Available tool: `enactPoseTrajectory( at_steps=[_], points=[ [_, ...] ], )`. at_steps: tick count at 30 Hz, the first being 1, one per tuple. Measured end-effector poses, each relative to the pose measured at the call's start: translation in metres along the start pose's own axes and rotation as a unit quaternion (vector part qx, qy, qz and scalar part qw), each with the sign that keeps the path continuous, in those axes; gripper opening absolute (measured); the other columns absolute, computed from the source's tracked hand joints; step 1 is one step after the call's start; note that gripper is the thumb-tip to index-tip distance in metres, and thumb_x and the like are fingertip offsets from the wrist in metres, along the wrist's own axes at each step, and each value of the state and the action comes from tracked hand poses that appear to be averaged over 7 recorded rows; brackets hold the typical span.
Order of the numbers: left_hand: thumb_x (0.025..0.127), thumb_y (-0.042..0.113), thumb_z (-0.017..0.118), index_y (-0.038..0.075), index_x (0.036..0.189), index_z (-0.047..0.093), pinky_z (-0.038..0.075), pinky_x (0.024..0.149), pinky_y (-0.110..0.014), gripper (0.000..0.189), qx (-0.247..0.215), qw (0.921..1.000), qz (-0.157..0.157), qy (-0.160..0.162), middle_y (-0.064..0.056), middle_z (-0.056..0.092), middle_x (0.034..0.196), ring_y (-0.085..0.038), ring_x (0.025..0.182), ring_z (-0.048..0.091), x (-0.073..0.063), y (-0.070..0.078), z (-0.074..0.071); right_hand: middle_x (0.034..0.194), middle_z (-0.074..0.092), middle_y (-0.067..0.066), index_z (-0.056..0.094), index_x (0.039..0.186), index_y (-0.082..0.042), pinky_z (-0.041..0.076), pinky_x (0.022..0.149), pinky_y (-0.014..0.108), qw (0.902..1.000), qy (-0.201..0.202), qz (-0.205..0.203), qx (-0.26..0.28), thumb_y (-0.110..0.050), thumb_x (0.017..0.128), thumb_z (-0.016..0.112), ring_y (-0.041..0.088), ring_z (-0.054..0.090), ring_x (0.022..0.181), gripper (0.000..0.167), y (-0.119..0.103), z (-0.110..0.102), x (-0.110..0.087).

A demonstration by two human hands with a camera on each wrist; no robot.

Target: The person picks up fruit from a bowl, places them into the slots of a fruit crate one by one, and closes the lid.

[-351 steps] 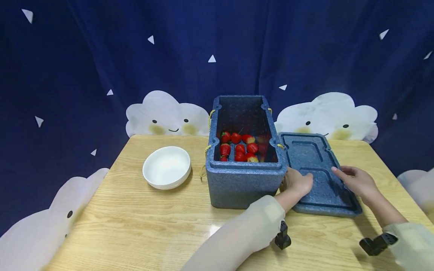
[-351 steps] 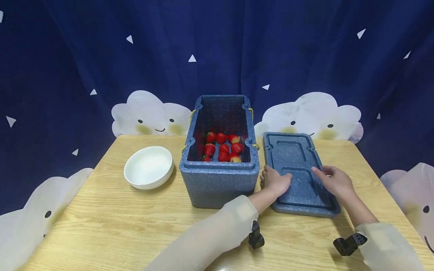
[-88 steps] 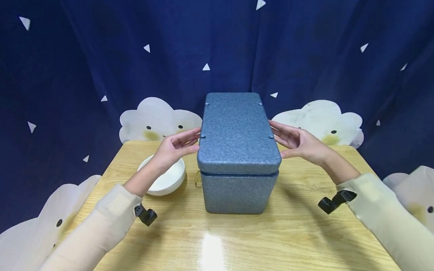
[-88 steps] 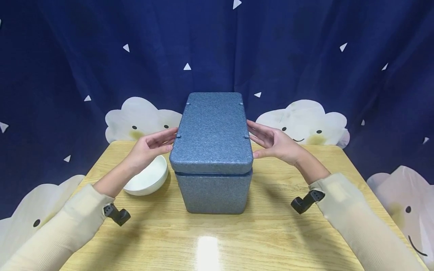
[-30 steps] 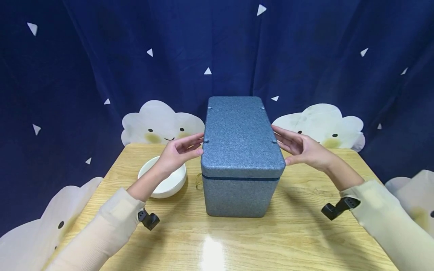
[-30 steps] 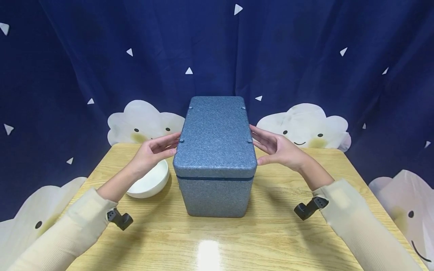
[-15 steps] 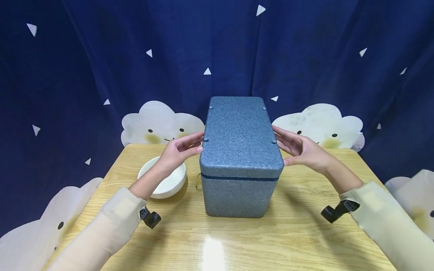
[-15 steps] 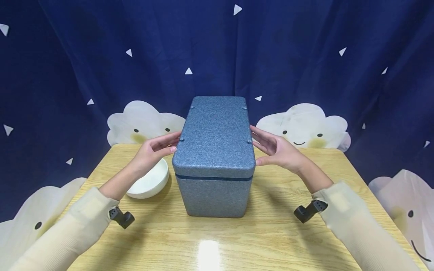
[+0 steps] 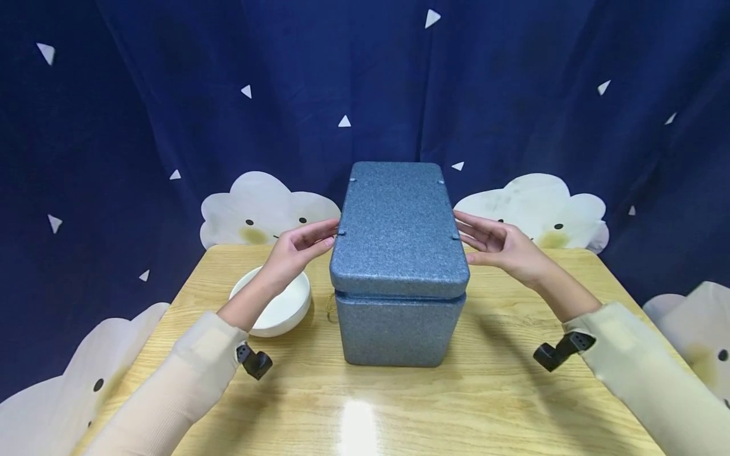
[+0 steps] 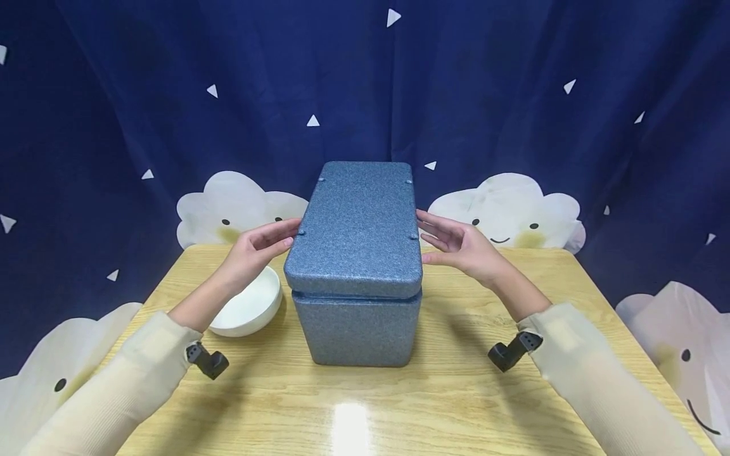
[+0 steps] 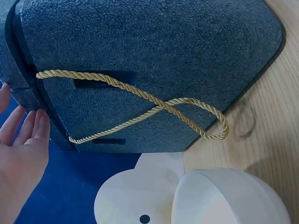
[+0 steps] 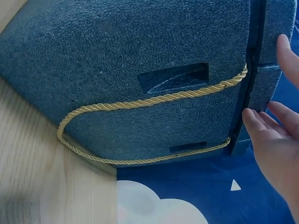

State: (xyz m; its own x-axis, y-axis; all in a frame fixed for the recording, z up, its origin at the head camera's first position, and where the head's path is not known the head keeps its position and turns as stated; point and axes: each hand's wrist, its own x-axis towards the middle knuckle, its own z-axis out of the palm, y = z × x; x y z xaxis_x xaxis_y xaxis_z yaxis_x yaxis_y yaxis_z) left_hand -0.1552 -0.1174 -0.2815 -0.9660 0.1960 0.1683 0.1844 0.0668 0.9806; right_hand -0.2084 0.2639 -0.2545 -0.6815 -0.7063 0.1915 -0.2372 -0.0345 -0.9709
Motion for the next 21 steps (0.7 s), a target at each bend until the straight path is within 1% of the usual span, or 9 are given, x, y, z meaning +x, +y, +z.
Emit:
enactPoseTrajectory(
  at_steps=[2, 5, 11, 15, 21],
  points=[
    [0.094, 0.008, 0.058, 0.002, 0.137, 0.051, 0.049, 0.096, -0.015, 0.043, -0.002, 1.0000, 0.002, 0.001, -0.019, 0.055, 0.138, 0.004, 0.111, 0.059, 0.0006, -0.0014, -0.0005, 0.153, 0.041, -0.003, 0.020, 0.148, 0.010, 0.044, 0.102, 0.016, 0.9999, 0.012, 0.005, 0.001, 0.009, 0.086, 0.061, -0.003, 0.050, 0.128, 0.075, -0.0004, 0.0008, 0.0004],
    [0.094, 0.007, 0.059, 0.001, 0.136, 0.052, 0.050, 0.096, -0.016, 0.043, -0.006, 1.0000, 0.007, 0.002, -0.019, 0.056, 0.137, 0.004, 0.110, 0.060, 0.0006, -0.0017, -0.0008, 0.152, 0.043, -0.003, 0.021, 0.147, 0.010, 0.044, 0.102, 0.017, 0.9999, 0.015, 0.001, 0.007, 0.010, 0.086, 0.061, -0.002, 0.051, 0.128, 0.074, -0.0017, 0.0014, 0.0000],
    [0.092, 0.003, 0.059, -0.001, 0.135, 0.051, 0.051, 0.096, -0.018, 0.044, -0.016, 0.9997, 0.015, -0.005, -0.022, 0.054, 0.137, 0.003, 0.110, 0.061, -0.0006, 0.0005, 0.0001, 0.151, 0.044, -0.004, 0.021, 0.147, 0.012, 0.044, 0.103, 0.017, 0.9998, 0.009, -0.011, 0.011, 0.013, 0.084, 0.061, -0.001, 0.051, 0.129, 0.074, -0.0020, 0.0004, -0.0018],
    [0.092, 0.002, 0.059, -0.003, 0.135, 0.051, 0.051, 0.095, -0.019, 0.044, -0.021, 0.9996, 0.016, -0.006, -0.023, 0.054, 0.137, 0.003, 0.109, 0.061, -0.0011, -0.0005, 0.0001, 0.151, 0.043, -0.004, 0.020, 0.147, 0.012, 0.043, 0.103, 0.017, 0.9999, 0.008, -0.005, 0.007, 0.014, 0.084, 0.061, -0.001, 0.050, 0.129, 0.075, -0.0021, 0.0004, -0.0009],
    [0.092, 0.003, 0.059, -0.002, 0.135, 0.052, 0.050, 0.096, -0.018, 0.043, -0.017, 0.9998, 0.014, 0.001, -0.022, 0.055, 0.136, 0.003, 0.109, 0.061, -0.0023, -0.0007, 0.0001, 0.151, 0.044, -0.005, 0.019, 0.147, 0.012, 0.043, 0.104, 0.017, 0.9999, 0.005, 0.000, 0.014, 0.012, 0.085, 0.062, -0.002, 0.050, 0.129, 0.076, -0.0033, 0.0007, 0.0014]
  ],
)
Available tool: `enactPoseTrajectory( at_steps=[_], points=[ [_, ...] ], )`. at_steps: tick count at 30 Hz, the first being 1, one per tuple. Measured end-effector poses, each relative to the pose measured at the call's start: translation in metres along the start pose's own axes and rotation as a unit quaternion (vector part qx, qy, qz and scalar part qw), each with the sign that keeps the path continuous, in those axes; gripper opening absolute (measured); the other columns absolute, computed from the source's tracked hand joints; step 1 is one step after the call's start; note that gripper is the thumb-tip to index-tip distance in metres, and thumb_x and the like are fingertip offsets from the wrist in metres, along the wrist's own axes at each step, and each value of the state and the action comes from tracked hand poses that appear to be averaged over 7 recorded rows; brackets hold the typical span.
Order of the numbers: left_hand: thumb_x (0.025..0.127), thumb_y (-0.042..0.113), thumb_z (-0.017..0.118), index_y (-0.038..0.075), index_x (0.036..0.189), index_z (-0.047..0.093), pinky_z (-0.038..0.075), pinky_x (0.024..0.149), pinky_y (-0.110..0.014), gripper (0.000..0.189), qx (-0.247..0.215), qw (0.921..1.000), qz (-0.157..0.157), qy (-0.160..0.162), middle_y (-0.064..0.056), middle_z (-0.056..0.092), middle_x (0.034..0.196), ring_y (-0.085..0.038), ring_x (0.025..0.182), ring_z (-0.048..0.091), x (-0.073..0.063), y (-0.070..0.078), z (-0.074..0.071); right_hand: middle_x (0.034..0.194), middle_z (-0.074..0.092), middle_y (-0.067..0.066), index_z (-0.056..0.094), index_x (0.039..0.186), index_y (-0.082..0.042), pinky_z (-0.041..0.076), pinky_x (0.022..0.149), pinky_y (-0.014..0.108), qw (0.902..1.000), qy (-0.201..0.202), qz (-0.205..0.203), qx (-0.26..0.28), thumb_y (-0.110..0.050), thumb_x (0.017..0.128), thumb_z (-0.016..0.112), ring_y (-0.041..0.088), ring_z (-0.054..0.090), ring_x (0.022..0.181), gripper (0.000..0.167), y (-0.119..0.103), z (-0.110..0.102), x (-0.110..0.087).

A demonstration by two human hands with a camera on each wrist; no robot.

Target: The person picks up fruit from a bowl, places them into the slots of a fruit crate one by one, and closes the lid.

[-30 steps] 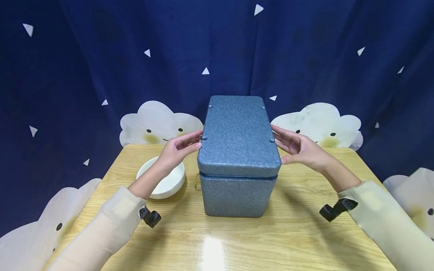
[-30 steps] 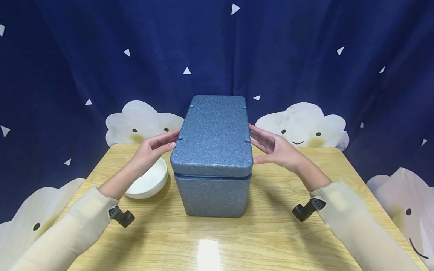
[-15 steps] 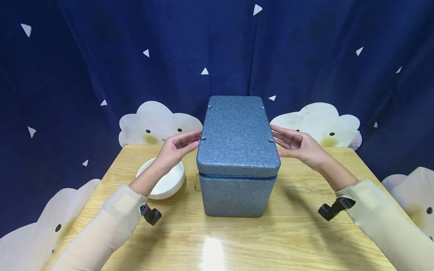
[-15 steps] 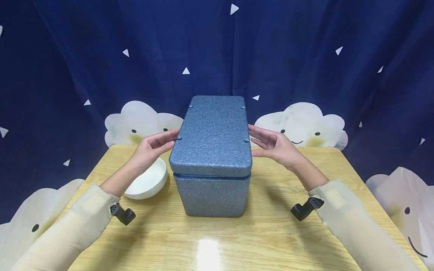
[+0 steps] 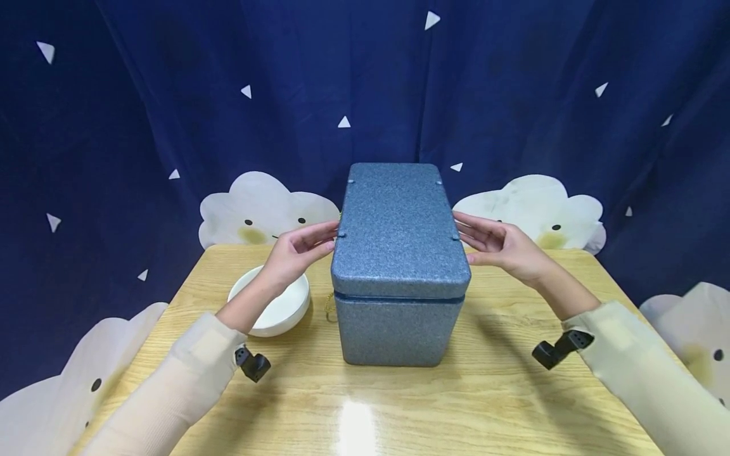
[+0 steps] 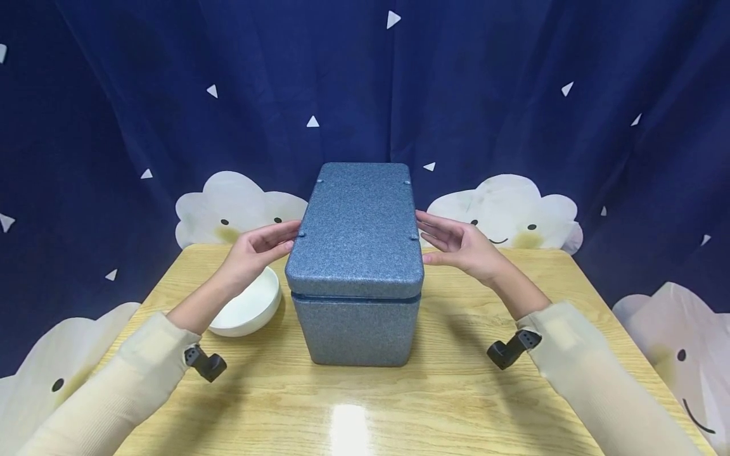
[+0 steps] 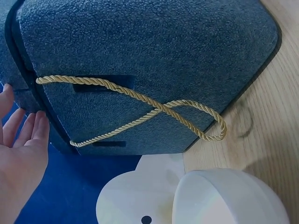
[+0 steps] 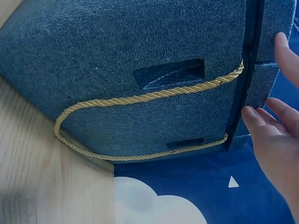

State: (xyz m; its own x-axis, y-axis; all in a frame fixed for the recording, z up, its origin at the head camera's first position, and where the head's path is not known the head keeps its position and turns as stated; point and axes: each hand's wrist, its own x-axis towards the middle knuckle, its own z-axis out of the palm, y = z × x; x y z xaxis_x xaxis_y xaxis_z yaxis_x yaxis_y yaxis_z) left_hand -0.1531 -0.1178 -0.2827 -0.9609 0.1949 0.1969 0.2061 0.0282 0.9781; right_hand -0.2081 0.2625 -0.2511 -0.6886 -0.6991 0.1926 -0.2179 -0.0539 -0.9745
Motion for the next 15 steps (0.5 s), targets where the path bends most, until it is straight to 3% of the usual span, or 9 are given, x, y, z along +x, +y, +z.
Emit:
enactPoseTrajectory(
  at_steps=[8, 15],
  points=[
    [0.092, 0.000, 0.058, -0.004, 0.136, 0.050, 0.050, 0.096, -0.018, 0.044, -0.015, 0.9999, 0.000, 0.005, -0.024, 0.053, 0.138, 0.004, 0.110, 0.060, -0.0032, 0.0005, 0.0012, 0.152, 0.042, -0.005, 0.015, 0.146, 0.016, 0.042, 0.105, 0.017, 0.9996, -0.017, -0.022, 0.012, 0.014, 0.084, 0.060, 0.000, 0.048, 0.131, 0.076, 0.0017, -0.0005, 0.0012],
    [0.092, -0.001, 0.057, -0.004, 0.136, 0.049, 0.050, 0.096, -0.018, 0.044, -0.019, 0.9998, 0.001, 0.000, -0.024, 0.052, 0.139, 0.004, 0.111, 0.060, -0.0011, -0.0004, 0.0008, 0.153, 0.041, -0.005, 0.015, 0.147, 0.015, 0.041, 0.106, 0.017, 0.9999, -0.003, -0.013, 0.003, 0.013, 0.085, 0.059, -0.001, 0.048, 0.131, 0.076, 0.0007, 0.0020, -0.0022]
  ],
)
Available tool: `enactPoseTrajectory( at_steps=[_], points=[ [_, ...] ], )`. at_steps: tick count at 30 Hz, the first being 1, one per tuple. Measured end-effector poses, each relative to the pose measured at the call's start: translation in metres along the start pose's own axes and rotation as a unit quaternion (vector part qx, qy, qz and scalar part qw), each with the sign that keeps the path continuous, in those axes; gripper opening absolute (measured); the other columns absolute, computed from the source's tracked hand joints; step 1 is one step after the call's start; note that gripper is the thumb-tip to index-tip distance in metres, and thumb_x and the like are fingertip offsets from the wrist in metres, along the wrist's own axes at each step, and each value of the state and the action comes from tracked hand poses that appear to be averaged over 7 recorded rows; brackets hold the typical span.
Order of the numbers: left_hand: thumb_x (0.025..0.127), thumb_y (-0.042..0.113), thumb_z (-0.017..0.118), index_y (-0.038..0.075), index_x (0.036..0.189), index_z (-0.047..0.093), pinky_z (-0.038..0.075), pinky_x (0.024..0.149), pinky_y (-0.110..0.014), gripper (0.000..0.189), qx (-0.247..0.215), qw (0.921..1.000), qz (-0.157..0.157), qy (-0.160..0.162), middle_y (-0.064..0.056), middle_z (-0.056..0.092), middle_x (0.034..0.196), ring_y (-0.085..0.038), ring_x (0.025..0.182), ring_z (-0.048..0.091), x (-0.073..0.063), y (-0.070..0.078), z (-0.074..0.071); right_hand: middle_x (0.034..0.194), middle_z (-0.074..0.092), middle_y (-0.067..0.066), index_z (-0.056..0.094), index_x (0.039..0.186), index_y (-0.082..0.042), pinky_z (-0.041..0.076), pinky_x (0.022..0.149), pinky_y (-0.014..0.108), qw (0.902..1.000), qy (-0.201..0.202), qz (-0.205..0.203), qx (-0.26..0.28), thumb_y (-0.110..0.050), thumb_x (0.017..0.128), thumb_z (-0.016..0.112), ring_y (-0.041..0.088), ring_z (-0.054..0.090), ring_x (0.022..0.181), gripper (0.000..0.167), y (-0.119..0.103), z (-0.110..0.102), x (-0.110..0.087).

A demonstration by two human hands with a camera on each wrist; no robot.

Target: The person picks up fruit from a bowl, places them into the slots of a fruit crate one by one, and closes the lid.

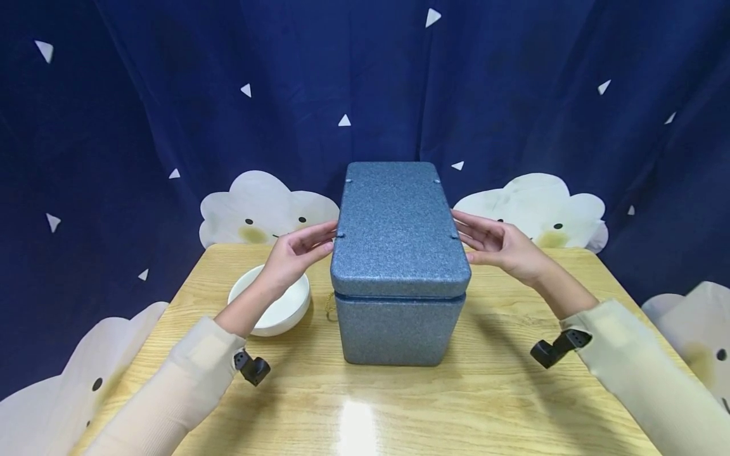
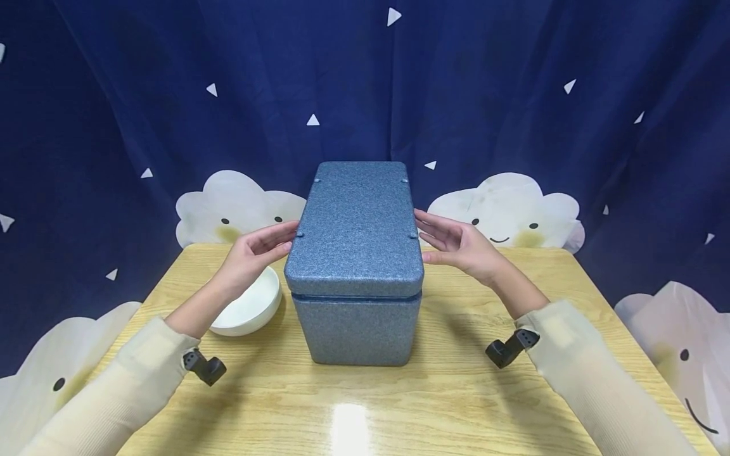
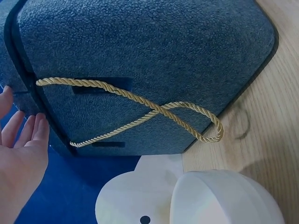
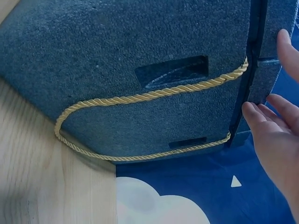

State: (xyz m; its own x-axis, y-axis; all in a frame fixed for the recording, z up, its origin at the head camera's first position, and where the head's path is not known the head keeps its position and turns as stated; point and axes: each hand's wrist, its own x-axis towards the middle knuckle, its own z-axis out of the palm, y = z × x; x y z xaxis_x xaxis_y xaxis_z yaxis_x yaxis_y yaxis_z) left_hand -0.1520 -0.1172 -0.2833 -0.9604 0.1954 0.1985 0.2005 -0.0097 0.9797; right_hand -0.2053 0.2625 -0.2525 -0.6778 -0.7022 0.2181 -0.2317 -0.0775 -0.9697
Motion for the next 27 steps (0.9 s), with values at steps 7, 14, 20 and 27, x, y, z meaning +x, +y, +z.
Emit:
enactPoseTrajectory(
  at_steps=[7, 14, 20, 27],
  points=[
    [0.093, 0.001, 0.058, -0.003, 0.137, 0.048, 0.050, 0.097, -0.018, 0.046, -0.002, 1.0000, -0.001, -0.003, -0.024, 0.051, 0.140, 0.002, 0.113, 0.060, -0.0003, -0.0041, -0.0045, 0.153, 0.041, -0.003, 0.015, 0.147, 0.014, 0.041, 0.105, 0.016, 1.0000, 0.005, 0.001, -0.003, 0.012, 0.086, 0.059, -0.001, 0.048, 0.131, 0.075, 0.0026, 0.0055, 0.0013],
    [0.092, 0.002, 0.058, -0.002, 0.137, 0.049, 0.050, 0.096, -0.018, 0.046, 0.001, 1.0000, -0.002, 0.003, -0.023, 0.051, 0.140, 0.002, 0.113, 0.060, -0.0030, -0.0035, -0.0032, 0.152, 0.041, -0.005, 0.017, 0.147, 0.014, 0.041, 0.105, 0.016, 1.0000, 0.002, -0.007, -0.007, 0.013, 0.085, 0.060, -0.001, 0.048, 0.131, 0.075, 0.0020, 0.0054, 0.0004],
    [0.092, 0.000, 0.058, -0.004, 0.135, 0.050, 0.050, 0.096, -0.018, 0.045, -0.004, 1.0000, -0.001, 0.004, -0.024, 0.053, 0.138, 0.004, 0.110, 0.060, 0.0009, -0.0035, 0.0011, 0.150, 0.044, -0.008, 0.018, 0.146, 0.015, 0.040, 0.107, 0.018, 0.9998, -0.003, -0.019, -0.002, 0.015, 0.085, 0.058, 0.000, 0.047, 0.132, 0.073, 0.0016, 0.0008, -0.0020],
    [0.092, -0.001, 0.057, -0.004, 0.136, 0.049, 0.050, 0.096, -0.018, 0.044, -0.012, 0.9999, 0.000, 0.006, -0.025, 0.051, 0.139, 0.004, 0.111, 0.060, 0.0012, -0.0059, 0.0014, 0.150, 0.043, -0.008, 0.018, 0.146, 0.015, 0.041, 0.106, 0.018, 0.9998, -0.005, -0.018, 0.002, 0.015, 0.085, 0.058, 0.000, 0.047, 0.133, 0.073, 0.0021, 0.0000, 0.0001]
  ],
)
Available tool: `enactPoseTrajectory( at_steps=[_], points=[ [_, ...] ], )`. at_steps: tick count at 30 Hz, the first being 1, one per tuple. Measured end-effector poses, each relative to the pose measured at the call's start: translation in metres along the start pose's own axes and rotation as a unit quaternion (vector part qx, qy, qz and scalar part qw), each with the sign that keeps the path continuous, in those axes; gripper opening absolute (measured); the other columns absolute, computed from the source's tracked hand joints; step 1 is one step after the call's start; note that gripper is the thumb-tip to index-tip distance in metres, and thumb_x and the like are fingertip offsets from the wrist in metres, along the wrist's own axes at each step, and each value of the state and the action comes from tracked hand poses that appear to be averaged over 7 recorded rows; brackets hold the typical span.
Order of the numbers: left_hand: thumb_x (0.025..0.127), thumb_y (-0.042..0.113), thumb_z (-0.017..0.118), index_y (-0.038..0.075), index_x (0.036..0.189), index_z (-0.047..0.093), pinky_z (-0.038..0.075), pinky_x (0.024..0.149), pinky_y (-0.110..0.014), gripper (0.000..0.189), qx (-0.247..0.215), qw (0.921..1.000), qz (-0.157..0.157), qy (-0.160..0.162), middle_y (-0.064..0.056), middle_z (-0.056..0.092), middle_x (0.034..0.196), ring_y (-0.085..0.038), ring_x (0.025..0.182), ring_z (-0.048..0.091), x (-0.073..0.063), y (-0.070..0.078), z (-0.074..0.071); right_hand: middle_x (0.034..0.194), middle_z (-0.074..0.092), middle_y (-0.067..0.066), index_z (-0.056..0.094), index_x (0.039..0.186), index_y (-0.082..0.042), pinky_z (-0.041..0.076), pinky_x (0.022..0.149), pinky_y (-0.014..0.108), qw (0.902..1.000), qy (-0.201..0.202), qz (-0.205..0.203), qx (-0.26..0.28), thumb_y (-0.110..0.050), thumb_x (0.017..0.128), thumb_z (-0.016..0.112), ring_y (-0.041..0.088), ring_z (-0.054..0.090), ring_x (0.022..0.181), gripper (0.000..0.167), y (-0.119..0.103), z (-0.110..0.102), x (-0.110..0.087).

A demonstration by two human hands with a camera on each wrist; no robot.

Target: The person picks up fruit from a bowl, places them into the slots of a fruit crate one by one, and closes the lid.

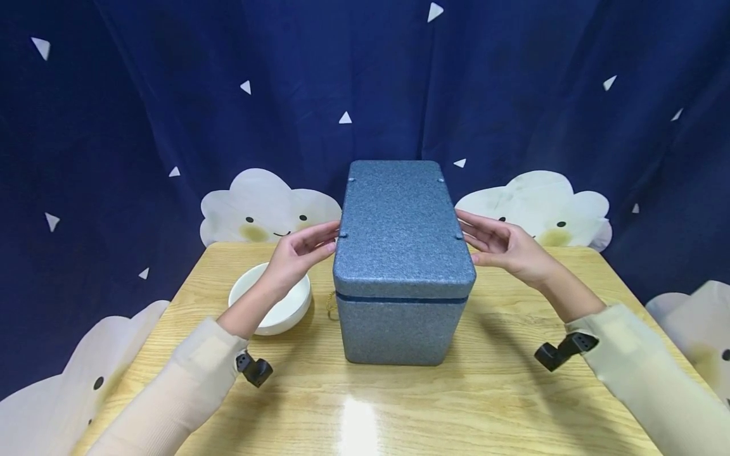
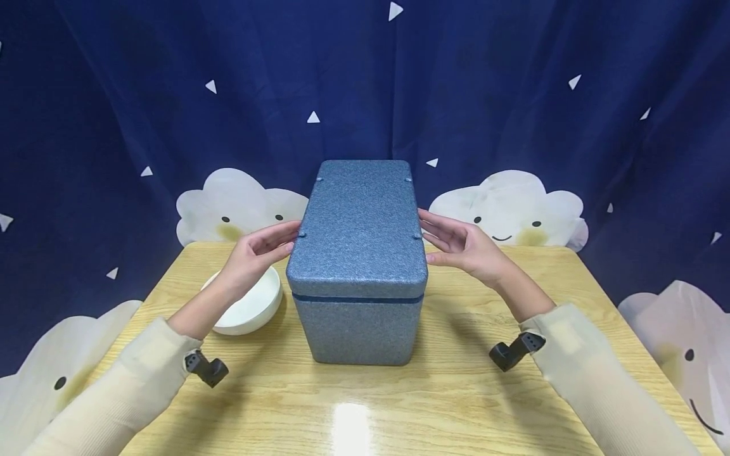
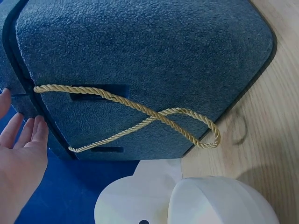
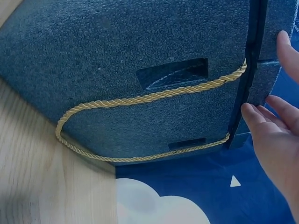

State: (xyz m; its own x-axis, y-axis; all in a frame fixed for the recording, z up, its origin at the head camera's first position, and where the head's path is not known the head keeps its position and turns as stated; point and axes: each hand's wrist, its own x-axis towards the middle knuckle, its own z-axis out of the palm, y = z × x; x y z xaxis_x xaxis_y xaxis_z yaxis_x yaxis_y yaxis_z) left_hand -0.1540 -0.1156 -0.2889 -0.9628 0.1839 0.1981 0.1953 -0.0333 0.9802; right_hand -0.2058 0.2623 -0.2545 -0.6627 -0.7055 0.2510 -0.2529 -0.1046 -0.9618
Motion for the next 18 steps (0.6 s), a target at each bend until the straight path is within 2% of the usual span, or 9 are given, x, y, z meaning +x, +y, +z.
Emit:
enactPoseTrajectory(
  at_steps=[7, 12, 15, 18],
  points=[
    [0.094, 0.007, 0.057, -0.001, 0.136, 0.051, 0.046, 0.099, -0.014, 0.043, 0.019, 0.9997, 0.003, 0.013, -0.020, 0.054, 0.139, 0.001, 0.116, 0.059, -0.004, 0.002, 0.001, 0.149, 0.044, -0.010, 0.017, 0.147, 0.014, 0.041, 0.105, 0.017, 0.9998, 0.009, 0.020, -0.003, 0.013, 0.087, 0.058, -0.002, 0.048, 0.131, 0.073, -0.002, 0.003, -0.001],
    [0.093, 0.008, 0.059, -0.001, 0.135, 0.052, 0.049, 0.097, -0.016, 0.044, 0.021, 0.9997, -0.005, 0.014, -0.021, 0.054, 0.138, 0.003, 0.112, 0.060, -0.004, 0.006, 0.001, 0.150, 0.043, -0.009, 0.017, 0.146, 0.014, 0.041, 0.105, 0.017, 0.9997, 0.005, 0.021, -0.013, 0.013, 0.087, 0.058, -0.003, 0.048, 0.131, 0.073, -0.003, 0.001, 0.000],
    [0.093, 0.010, 0.060, 0.001, 0.134, 0.053, 0.049, 0.096, -0.016, 0.043, 0.042, 0.9990, -0.013, 0.012, -0.019, 0.056, 0.138, -0.001, 0.114, 0.060, 0.000, 0.011, -0.001, 0.150, 0.044, -0.007, 0.019, 0.147, 0.013, 0.042, 0.104, 0.015, 0.9994, 0.000, 0.027, -0.022, 0.013, 0.086, 0.059, -0.002, 0.048, 0.131, 0.073, -0.007, -0.002, 0.003],
    [0.093, 0.013, 0.061, 0.004, 0.134, 0.054, 0.049, 0.097, -0.017, 0.043, 0.070, 0.9973, -0.019, 0.014, -0.016, 0.057, 0.137, -0.011, 0.121, 0.059, 0.009, 0.021, -0.005, 0.147, 0.048, -0.005, 0.025, 0.147, 0.010, 0.044, 0.102, 0.014, 0.9984, 0.017, 0.039, -0.037, 0.011, 0.087, 0.060, -0.001, 0.051, 0.128, 0.070, -0.015, -0.006, 0.010]
  ],
)
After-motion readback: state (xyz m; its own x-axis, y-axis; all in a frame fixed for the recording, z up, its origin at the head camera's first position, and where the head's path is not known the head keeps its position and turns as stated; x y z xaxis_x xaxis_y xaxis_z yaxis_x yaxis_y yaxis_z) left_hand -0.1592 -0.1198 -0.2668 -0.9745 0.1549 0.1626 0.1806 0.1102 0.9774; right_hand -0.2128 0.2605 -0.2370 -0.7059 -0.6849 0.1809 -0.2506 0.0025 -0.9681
